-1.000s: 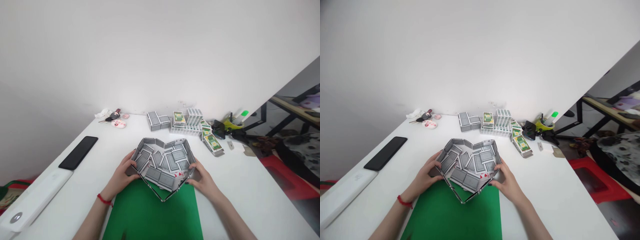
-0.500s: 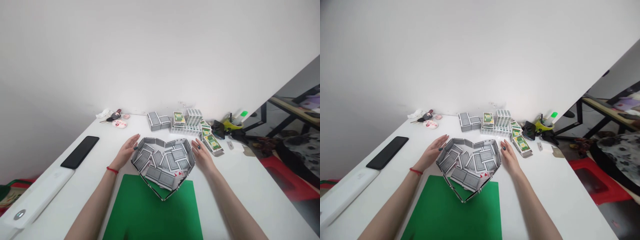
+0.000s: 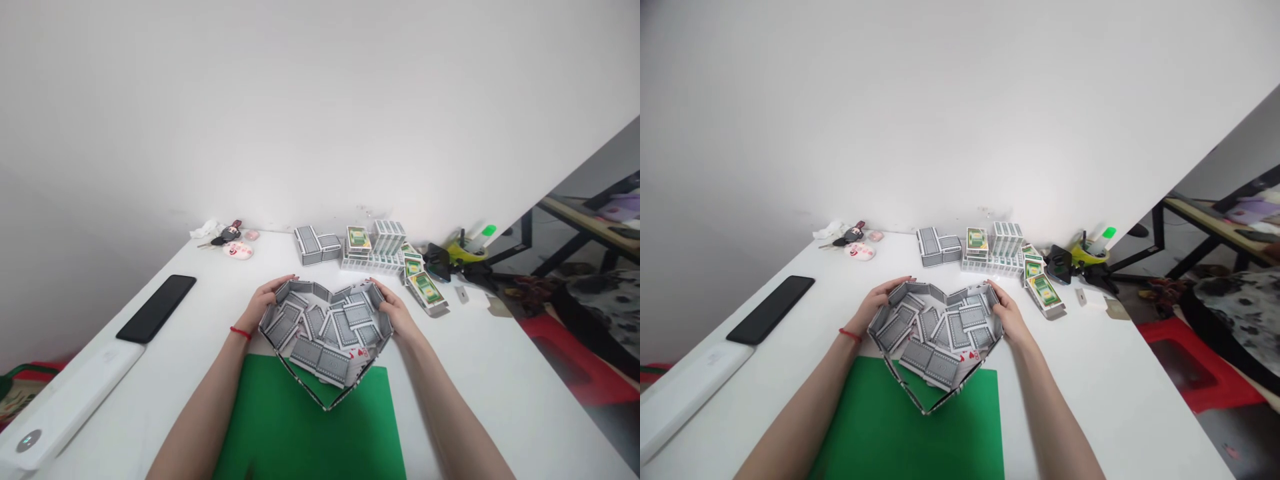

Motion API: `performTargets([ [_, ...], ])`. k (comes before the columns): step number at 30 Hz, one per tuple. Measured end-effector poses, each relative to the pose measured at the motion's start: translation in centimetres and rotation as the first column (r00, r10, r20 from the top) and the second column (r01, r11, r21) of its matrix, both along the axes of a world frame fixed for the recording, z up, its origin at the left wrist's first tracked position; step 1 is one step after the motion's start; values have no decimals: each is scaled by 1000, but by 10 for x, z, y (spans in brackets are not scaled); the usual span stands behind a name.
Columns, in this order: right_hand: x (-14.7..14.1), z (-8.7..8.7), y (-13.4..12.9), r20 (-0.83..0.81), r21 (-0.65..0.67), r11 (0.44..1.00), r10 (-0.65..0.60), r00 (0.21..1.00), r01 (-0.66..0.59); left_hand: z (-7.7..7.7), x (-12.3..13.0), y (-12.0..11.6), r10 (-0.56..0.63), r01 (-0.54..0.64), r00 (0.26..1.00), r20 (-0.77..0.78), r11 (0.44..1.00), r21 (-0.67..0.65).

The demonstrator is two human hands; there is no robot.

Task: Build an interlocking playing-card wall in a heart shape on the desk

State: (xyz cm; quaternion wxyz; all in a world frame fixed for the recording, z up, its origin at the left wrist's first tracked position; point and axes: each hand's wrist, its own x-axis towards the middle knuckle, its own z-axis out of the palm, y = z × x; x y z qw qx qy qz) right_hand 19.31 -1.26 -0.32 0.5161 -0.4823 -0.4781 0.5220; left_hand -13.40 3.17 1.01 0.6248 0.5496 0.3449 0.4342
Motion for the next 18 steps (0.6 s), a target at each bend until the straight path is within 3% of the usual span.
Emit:
performTargets([
  [7,6,0,-4,98,-6,1000,13,995,-12,7,2,-1,48,-47,994,-102,999,11],
  [13,2,6,-9,118,-18,999,-33,992,36,6,1,-1,-30,30,997,-68,1000,-4],
  [18,-1,10,-10,114,-28,999,-26,993,30,6,2,-3,-29,27,999,-40,998,-48],
])
